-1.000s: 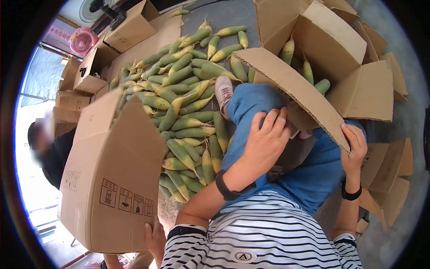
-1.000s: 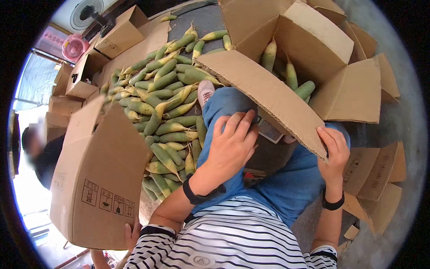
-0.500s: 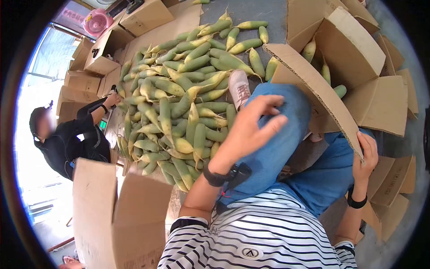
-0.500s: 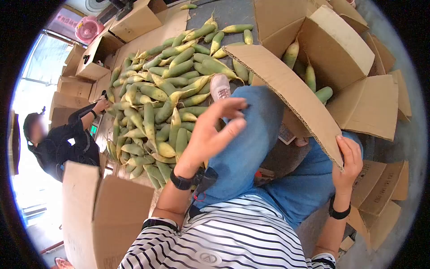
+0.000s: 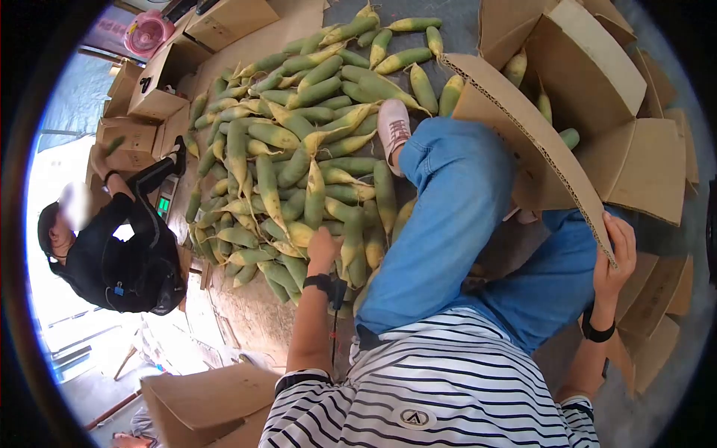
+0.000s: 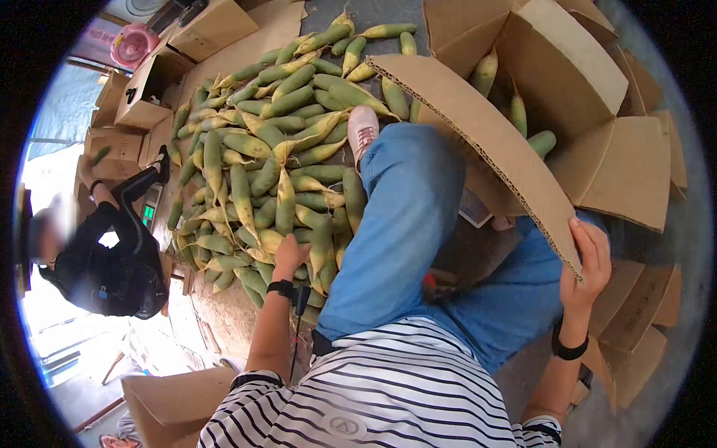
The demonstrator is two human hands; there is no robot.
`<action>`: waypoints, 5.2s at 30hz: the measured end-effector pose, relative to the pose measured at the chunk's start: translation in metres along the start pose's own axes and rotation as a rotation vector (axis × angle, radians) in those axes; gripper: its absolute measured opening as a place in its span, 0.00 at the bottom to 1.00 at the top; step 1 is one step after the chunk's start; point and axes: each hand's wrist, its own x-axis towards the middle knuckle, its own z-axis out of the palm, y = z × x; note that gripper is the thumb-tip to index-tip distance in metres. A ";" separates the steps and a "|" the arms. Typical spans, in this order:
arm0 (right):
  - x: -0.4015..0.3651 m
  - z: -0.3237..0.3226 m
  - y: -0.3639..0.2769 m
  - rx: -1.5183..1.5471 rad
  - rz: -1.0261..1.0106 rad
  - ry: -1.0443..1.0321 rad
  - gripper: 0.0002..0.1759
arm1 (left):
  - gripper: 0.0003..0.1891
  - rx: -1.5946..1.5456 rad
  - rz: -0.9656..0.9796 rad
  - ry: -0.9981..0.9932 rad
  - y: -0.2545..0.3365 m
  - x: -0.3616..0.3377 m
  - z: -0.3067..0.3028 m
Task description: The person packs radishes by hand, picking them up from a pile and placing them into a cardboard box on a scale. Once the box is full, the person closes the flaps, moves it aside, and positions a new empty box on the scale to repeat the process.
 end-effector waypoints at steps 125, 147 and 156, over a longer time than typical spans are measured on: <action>0.009 -0.003 -0.013 -0.096 -0.029 0.095 0.19 | 0.36 -2.061 0.909 -0.454 0.232 -0.049 -0.287; 0.004 0.003 -0.007 -0.089 -0.036 0.035 0.19 | 0.34 -0.322 -0.043 0.104 0.017 0.057 0.031; 0.011 -0.001 -0.014 -0.087 -0.018 0.043 0.19 | 0.24 -1.035 -0.137 -0.299 0.049 0.037 0.022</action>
